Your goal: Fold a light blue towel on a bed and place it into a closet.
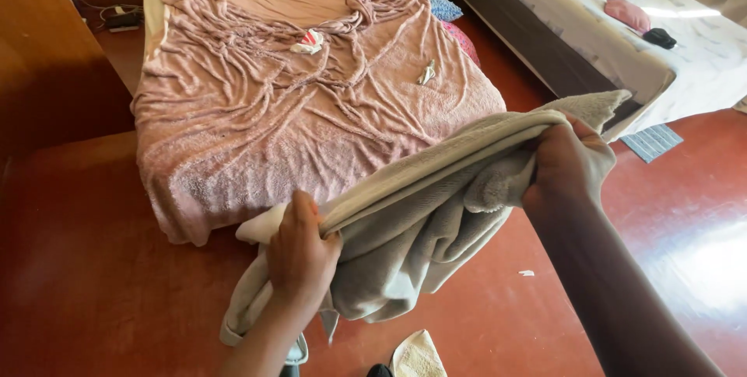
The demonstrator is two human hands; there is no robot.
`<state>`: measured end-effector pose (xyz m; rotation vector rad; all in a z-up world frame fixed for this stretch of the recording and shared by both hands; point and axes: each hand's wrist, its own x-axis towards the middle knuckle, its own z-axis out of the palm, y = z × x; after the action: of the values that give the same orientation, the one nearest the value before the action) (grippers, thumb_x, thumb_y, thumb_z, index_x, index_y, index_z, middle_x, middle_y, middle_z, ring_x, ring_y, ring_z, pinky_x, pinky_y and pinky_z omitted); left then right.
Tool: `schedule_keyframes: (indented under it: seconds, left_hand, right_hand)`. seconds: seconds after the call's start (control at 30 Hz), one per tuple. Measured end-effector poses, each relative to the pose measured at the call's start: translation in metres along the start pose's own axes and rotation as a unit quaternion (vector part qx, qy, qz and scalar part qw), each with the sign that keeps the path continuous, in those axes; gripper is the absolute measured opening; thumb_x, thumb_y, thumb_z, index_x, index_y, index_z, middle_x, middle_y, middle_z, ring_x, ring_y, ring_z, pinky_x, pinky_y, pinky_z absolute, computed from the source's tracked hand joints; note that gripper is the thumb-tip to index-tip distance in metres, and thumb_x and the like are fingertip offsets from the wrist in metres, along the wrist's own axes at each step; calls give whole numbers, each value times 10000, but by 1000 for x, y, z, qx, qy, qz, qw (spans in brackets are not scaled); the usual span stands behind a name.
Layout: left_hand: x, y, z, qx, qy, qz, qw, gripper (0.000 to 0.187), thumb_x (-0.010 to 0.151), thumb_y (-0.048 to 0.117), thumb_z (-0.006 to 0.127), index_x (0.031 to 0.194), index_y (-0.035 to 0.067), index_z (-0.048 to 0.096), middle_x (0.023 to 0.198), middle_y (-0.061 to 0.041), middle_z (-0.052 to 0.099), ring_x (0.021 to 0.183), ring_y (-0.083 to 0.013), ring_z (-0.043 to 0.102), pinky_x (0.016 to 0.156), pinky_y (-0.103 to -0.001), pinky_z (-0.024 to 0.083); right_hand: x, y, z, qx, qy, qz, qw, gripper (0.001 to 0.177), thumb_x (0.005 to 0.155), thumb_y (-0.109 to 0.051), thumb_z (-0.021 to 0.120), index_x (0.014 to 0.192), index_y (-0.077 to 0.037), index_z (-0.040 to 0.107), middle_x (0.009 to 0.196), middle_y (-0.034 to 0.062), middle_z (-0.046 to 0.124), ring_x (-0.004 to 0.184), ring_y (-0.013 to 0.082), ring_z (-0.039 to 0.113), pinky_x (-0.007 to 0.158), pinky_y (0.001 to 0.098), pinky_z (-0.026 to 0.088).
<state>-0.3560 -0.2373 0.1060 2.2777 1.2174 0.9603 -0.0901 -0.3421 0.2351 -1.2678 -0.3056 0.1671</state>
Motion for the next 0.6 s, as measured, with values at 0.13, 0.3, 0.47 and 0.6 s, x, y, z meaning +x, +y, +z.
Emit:
schedule_keyframes:
  seconds: [0.13, 0.3, 0.47, 0.6]
  left_hand:
    - [7, 10, 25, -41, -24, -186, 981, 409, 774, 244, 852, 942, 108, 505, 915, -123, 636, 761, -324, 654, 663, -501, 552]
    - [14, -8, 91, -523, -190, -671, 490, 222, 971, 309, 574, 1154, 183, 577, 969, -106, 564, 866, -250, 605, 775, -462, 640]
    - [9, 6, 101, -578, -56, -685, 441, 340, 1038, 228, 384, 1156, -27, 576, 956, -168, 588, 820, -256, 635, 735, -420, 655]
    - [-4, -34, 139, -614, -54, -697, 367, 388, 1025, 283, 401, 1100, -53, 578, 932, -174, 652, 716, -252, 658, 675, -312, 613]
  right_hand:
    - [-14, -13, -3, 24, -3, 30, 999, 140, 898, 44, 574, 936, 15, 706, 900, 120, 720, 770, 186, 724, 738, 334, 656]
    - [-24, -20, -22, -4, -28, 41, 999, 152, 918, 45, 555, 971, 16, 694, 924, 124, 714, 782, 188, 719, 750, 335, 659]
    - [-38, -31, -40, -50, -32, 66, 996, 127, 915, 41, 563, 962, 20, 679, 933, 138, 718, 803, 205, 734, 760, 360, 667]
    - [-48, -34, -57, -74, -35, 90, 993, 81, 933, 9, 583, 958, 24, 659, 932, 150, 713, 813, 222, 734, 759, 382, 667]
